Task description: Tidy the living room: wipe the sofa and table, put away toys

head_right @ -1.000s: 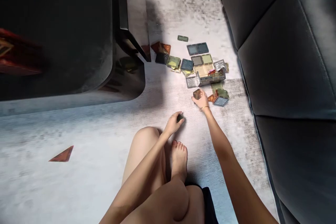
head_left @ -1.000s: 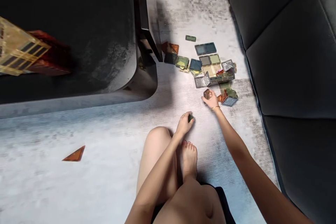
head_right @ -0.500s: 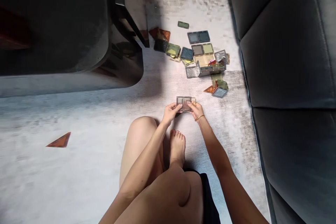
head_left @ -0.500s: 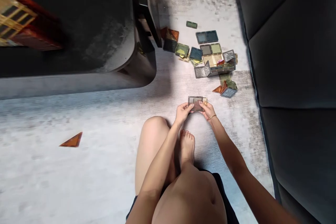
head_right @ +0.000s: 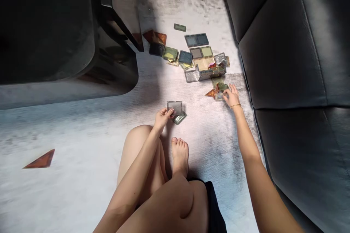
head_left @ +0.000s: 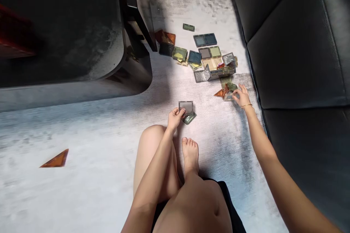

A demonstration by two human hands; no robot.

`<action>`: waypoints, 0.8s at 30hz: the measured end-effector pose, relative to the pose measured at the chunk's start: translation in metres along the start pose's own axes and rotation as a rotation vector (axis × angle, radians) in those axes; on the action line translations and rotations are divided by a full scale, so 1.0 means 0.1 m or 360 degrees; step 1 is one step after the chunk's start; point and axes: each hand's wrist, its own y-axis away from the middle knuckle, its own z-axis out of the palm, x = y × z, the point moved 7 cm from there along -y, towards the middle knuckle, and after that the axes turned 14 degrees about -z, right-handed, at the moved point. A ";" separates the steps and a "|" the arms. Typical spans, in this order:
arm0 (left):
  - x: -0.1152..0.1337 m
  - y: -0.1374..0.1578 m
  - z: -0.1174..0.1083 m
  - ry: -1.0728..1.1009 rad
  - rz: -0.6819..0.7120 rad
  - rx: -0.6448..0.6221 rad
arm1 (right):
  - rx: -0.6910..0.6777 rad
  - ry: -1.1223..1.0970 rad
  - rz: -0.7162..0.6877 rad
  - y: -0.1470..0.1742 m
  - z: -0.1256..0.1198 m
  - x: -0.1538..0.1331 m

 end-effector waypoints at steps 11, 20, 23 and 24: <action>-0.06 0.01 0.00 -0.0059 0.0076 -0.0014 | -0.0196 -0.0146 0.0091 -0.14 0.14 0.05; -0.11 0.21 0.20 -0.0031 0.0144 -0.0220 | 0.0397 -0.1743 0.0767 0.75 0.74 -0.92; -0.14 0.31 0.29 -0.0040 0.0098 -0.0326 | 0.0386 -0.2050 0.0896 0.93 0.92 -1.30; -0.17 0.35 0.33 -0.0035 0.0061 -0.0381 | 0.0403 -0.2048 0.0893 0.97 0.96 -1.41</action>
